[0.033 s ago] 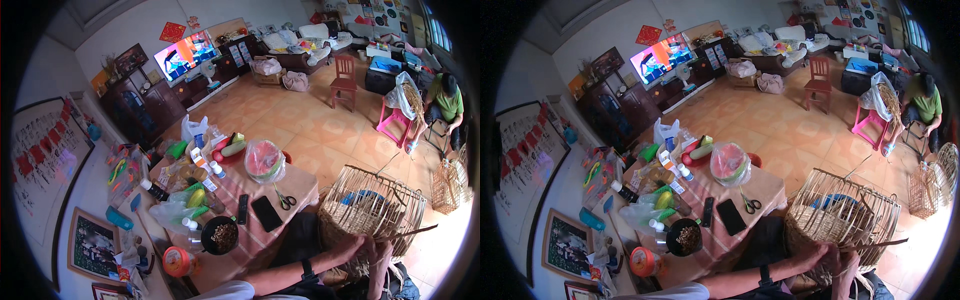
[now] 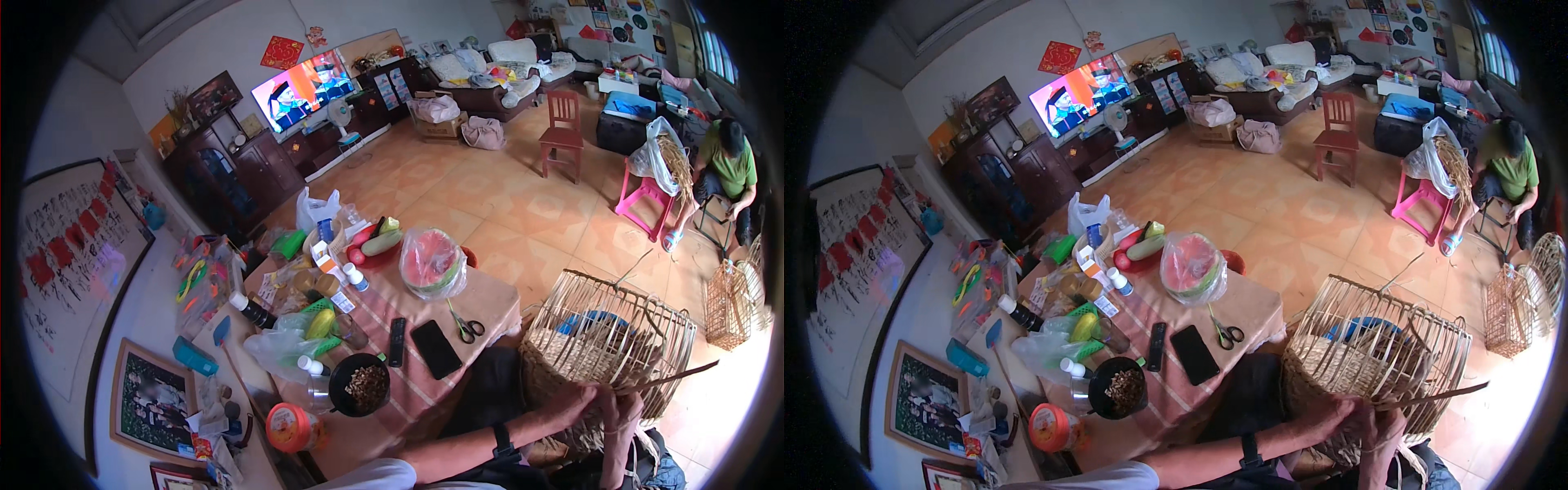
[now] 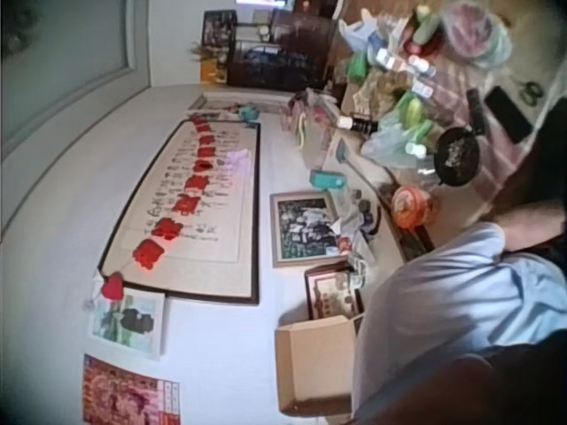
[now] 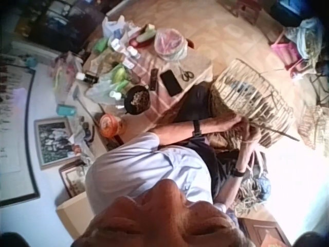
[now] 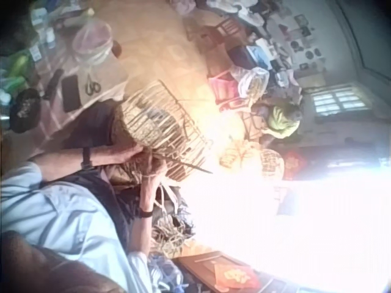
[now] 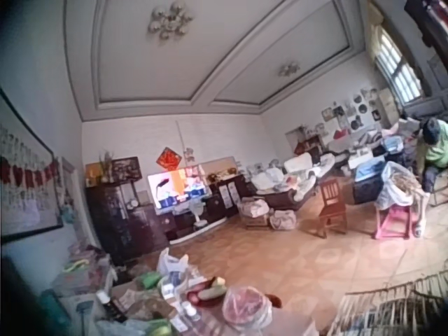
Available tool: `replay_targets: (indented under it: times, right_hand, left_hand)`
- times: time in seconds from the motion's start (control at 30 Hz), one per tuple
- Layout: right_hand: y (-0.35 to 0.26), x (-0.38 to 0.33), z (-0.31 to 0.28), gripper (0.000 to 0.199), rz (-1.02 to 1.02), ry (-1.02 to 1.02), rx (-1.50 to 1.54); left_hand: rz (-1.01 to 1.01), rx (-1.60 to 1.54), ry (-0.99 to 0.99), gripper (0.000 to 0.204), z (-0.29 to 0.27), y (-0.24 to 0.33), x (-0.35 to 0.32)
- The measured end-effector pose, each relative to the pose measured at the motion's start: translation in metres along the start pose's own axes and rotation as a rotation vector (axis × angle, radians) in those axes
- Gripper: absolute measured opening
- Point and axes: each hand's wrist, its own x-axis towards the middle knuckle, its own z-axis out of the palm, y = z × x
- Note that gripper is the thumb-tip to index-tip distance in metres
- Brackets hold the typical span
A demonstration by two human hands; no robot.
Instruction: The person is weaving a bamboo basket by interlocking thin strips of bamboo.
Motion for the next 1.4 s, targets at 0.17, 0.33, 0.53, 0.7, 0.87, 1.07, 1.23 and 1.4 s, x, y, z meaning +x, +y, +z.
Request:
replay_targets:
  times: [0.17,0.33,0.53,0.7,0.87,1.07,1.23,1.4]
  right_hand:
    - [0.047,0.009,-0.033,0.006,0.321,0.166,0.860]
    - [0.051,0.014,-0.038,0.011,-0.167,0.269,0.138]
    - [-0.023,0.040,-0.041,0.013,0.139,-0.030,0.356]
    - [-0.034,0.038,-0.039,0.019,-0.361,0.004,-0.466]
    - [-0.023,0.024,-0.024,0.005,-0.395,-0.091,-0.368]
    - [-0.025,0.016,-0.020,0.040,-0.425,0.023,-0.238]
    - [-0.004,-0.004,-0.029,0.044,0.072,0.087,0.372]
    - [-0.007,-0.033,-0.043,0.028,0.325,0.000,0.869]
  left_hand:
    - [0.158,0.686,0.114,0.024,0.012,-0.013,0.011]
    - [0.415,0.938,0.179,0.045,0.025,-0.032,-0.001]
    - [0.367,1.100,0.166,0.068,0.032,-0.038,0.003]
    - [0.282,1.137,0.120,0.061,0.043,-0.041,0.007]
    - [0.494,1.276,0.185,0.056,0.037,-0.048,0.000]
    - [0.160,0.870,-0.040,0.044,0.021,-0.046,0.011]
    - [0.256,0.889,0.013,0.035,0.017,-0.036,0.014]
    - [0.132,0.753,-0.046,0.033,0.014,-0.015,0.021]
